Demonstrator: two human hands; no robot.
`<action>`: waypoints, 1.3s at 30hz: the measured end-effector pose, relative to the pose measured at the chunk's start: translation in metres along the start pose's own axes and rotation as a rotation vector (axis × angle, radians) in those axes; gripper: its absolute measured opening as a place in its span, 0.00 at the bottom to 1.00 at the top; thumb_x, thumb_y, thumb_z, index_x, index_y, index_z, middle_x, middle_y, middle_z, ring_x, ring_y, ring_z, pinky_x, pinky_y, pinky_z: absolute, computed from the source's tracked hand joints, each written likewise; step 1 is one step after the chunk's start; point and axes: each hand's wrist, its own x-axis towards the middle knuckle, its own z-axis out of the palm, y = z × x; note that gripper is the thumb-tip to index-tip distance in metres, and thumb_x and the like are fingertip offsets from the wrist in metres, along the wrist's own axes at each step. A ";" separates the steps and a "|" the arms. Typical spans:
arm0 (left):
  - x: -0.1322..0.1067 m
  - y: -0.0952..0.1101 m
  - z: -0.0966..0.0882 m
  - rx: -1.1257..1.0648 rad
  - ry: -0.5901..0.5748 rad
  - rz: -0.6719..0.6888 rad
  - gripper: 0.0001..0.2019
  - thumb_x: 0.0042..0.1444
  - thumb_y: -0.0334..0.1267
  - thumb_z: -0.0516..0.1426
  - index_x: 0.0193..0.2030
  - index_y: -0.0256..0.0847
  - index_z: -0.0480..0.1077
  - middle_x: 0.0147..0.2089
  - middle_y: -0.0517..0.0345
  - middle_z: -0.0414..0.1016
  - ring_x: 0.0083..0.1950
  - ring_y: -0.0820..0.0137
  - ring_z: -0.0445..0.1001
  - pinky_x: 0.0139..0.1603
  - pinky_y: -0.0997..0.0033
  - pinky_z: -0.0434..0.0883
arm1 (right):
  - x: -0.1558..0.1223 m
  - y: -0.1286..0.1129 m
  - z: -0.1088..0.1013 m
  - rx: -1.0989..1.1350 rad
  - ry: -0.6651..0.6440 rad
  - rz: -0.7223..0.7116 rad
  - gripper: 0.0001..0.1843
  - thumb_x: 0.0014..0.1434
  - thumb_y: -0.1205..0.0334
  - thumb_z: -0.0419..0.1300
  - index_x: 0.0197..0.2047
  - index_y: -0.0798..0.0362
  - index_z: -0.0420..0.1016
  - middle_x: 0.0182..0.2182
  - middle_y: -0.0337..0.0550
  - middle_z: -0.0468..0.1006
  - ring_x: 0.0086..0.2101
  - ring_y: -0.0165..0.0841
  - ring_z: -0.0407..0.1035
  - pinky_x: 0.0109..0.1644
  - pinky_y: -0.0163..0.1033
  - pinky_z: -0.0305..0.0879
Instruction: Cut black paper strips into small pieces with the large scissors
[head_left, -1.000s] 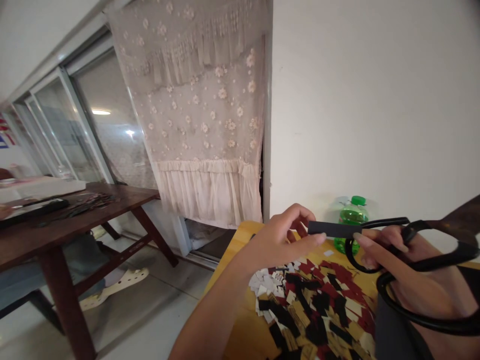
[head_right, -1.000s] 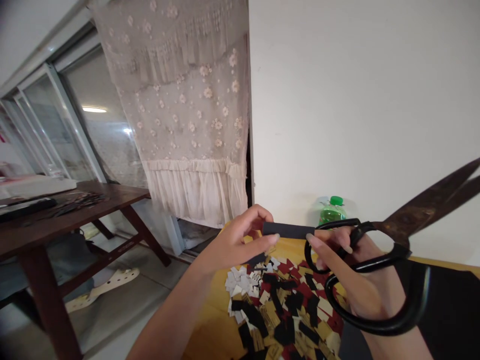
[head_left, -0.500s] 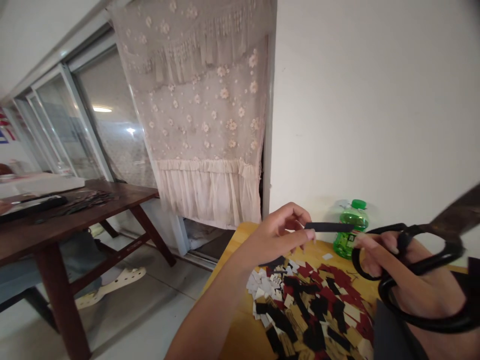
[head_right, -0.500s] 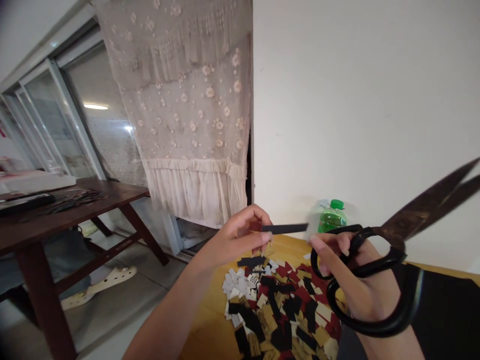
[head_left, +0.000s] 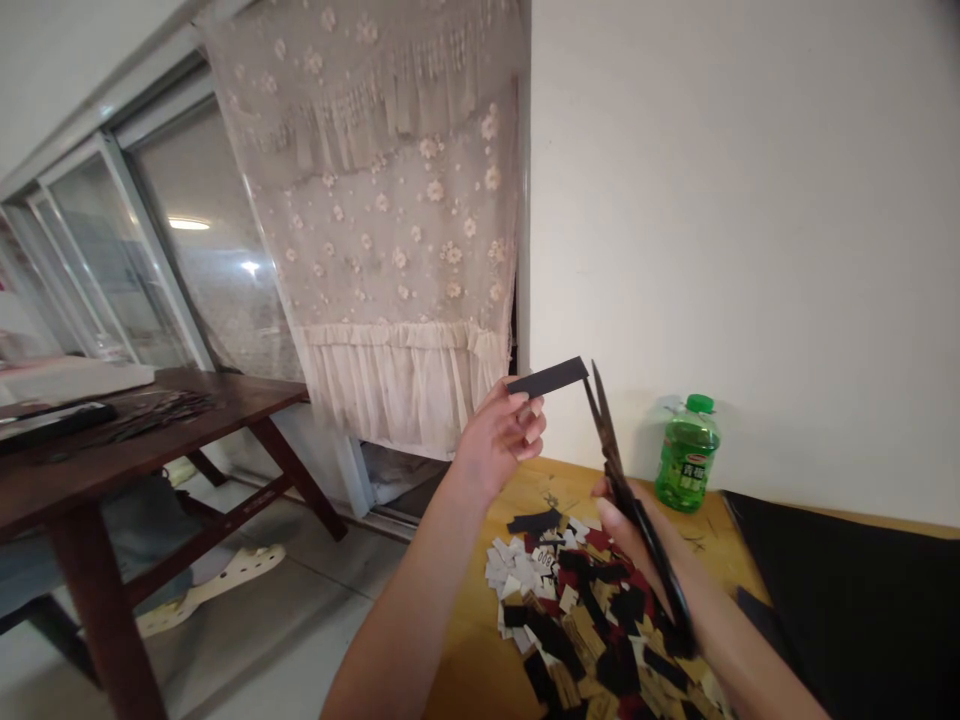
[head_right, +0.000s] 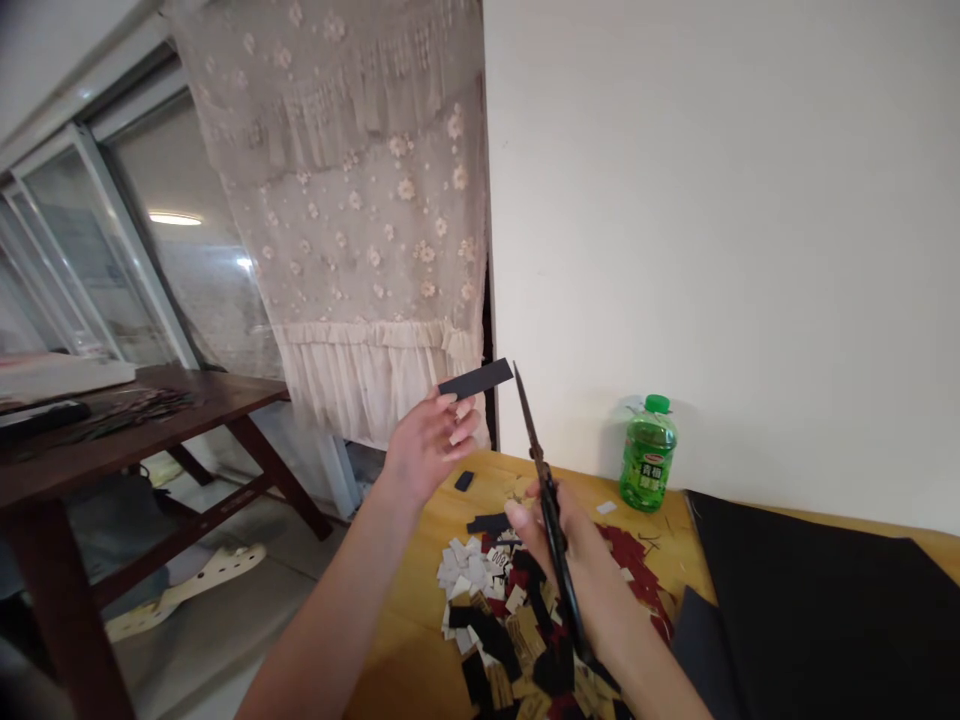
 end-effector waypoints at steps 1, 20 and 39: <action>0.000 -0.001 0.000 -0.025 0.009 -0.016 0.11 0.44 0.33 0.58 0.32 0.41 0.59 0.24 0.65 0.63 0.19 0.81 0.61 0.16 0.83 0.52 | -0.002 -0.001 0.002 -0.012 -0.057 0.010 0.20 0.51 0.41 0.57 0.35 0.50 0.68 0.22 0.35 0.68 0.26 0.35 0.65 0.31 0.38 0.64; -0.002 -0.017 0.001 0.090 -0.070 -0.115 0.11 0.45 0.34 0.58 0.34 0.42 0.59 0.24 0.65 0.66 0.21 0.79 0.63 0.20 0.80 0.57 | -0.006 -0.005 0.003 -0.040 -0.189 0.044 0.20 0.52 0.42 0.55 0.37 0.50 0.66 0.33 0.42 0.73 0.38 0.42 0.68 0.40 0.43 0.66; -0.001 -0.013 -0.005 0.112 -0.176 -0.188 0.04 0.47 0.32 0.55 0.30 0.40 0.61 0.23 0.64 0.65 0.20 0.79 0.60 0.21 0.79 0.59 | -0.006 -0.002 0.002 -0.043 -0.159 0.006 0.19 0.52 0.42 0.56 0.34 0.49 0.67 0.26 0.37 0.70 0.29 0.37 0.66 0.34 0.39 0.64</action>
